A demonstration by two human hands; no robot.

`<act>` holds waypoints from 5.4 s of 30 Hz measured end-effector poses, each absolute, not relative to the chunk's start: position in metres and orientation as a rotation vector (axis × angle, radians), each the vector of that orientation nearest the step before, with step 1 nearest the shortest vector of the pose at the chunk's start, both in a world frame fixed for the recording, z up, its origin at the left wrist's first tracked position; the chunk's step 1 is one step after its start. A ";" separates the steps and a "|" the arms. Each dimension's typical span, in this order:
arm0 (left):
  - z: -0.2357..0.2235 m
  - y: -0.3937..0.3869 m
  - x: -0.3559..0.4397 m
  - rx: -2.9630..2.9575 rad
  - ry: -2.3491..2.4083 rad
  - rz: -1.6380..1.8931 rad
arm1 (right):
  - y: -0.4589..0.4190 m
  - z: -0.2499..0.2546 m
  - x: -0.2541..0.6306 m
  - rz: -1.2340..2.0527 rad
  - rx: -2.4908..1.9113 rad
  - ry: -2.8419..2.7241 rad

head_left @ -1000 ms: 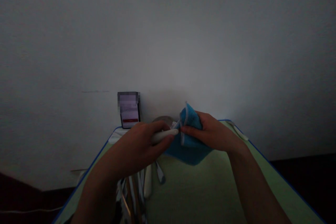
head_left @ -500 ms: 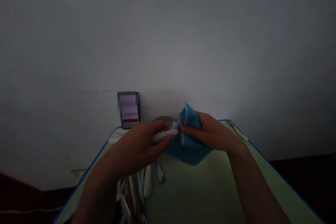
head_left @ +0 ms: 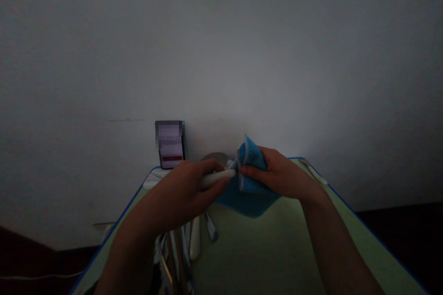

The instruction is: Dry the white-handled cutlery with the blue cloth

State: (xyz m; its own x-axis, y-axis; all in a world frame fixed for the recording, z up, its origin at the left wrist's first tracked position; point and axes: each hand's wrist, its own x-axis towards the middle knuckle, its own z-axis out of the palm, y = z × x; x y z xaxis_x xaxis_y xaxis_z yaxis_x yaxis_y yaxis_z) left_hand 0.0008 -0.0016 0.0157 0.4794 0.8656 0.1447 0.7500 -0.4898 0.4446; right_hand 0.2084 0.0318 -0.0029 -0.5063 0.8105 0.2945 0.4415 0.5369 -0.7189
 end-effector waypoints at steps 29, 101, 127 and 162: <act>0.018 -0.004 -0.006 2.395 1.315 0.483 | 0.025 0.004 0.212 0.770 -0.923 -2.291; 0.052 -0.033 -0.002 2.488 1.432 1.165 | -0.007 0.038 0.213 0.873 -1.004 -1.869; 0.047 -0.028 0.007 2.363 1.422 1.202 | -0.004 0.034 0.215 0.785 -1.131 -1.897; 0.036 -0.023 0.001 2.400 1.392 1.137 | -0.002 0.031 0.215 0.793 -1.148 -1.946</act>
